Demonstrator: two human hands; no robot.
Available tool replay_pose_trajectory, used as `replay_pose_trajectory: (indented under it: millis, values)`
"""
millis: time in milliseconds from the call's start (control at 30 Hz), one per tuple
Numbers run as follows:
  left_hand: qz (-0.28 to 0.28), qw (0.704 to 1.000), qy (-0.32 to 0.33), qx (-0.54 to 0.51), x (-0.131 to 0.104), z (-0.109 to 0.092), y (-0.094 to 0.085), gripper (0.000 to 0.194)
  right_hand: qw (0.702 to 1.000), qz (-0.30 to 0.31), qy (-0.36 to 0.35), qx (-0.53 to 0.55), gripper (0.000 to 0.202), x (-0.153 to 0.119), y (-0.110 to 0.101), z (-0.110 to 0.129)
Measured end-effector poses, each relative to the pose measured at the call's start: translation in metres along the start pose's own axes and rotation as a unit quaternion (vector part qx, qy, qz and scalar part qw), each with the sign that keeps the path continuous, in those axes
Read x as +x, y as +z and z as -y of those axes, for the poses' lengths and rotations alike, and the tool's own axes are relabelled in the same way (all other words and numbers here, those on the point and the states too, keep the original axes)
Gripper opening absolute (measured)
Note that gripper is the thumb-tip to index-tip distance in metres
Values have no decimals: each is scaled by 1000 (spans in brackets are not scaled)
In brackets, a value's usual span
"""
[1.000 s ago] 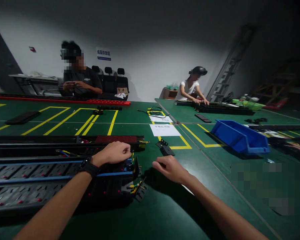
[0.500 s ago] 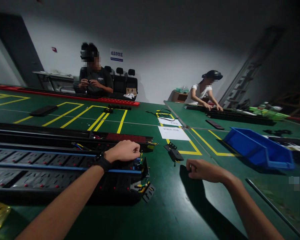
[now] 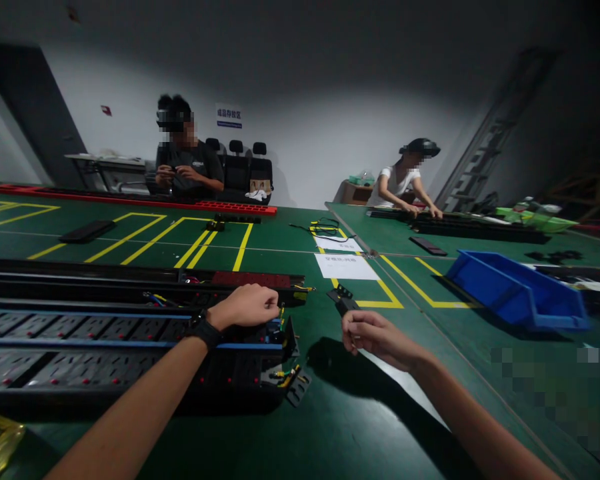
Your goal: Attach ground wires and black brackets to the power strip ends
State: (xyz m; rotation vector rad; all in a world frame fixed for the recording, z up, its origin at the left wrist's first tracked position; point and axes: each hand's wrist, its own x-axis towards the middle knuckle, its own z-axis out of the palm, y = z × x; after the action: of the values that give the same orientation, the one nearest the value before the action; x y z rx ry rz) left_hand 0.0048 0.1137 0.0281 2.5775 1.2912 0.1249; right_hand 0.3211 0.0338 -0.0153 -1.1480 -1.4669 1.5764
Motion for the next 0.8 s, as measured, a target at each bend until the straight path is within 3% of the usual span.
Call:
replay_pose_trajectory:
  millis: [133,267,467,600,800]
  values:
    - [-4,1000,0,-6,0,1,-1,21,990,12,-12,140,39,14,20,-25]
    - [-1,999,20,-31,0,-3,-7,20,986,33,-8,163,36,20,23,-37]
    - [-19,992,94,-81,-12,-43,-26,18,981,69,-20,181,35,21,21,-40]
    - [-58,983,166,-60,-24,-74,-25,12,963,93,-28,252,32,17,27,-32]
    - [-68,974,209,-49,-27,-84,-15,10,952,112,-45,280,31,12,38,-26]
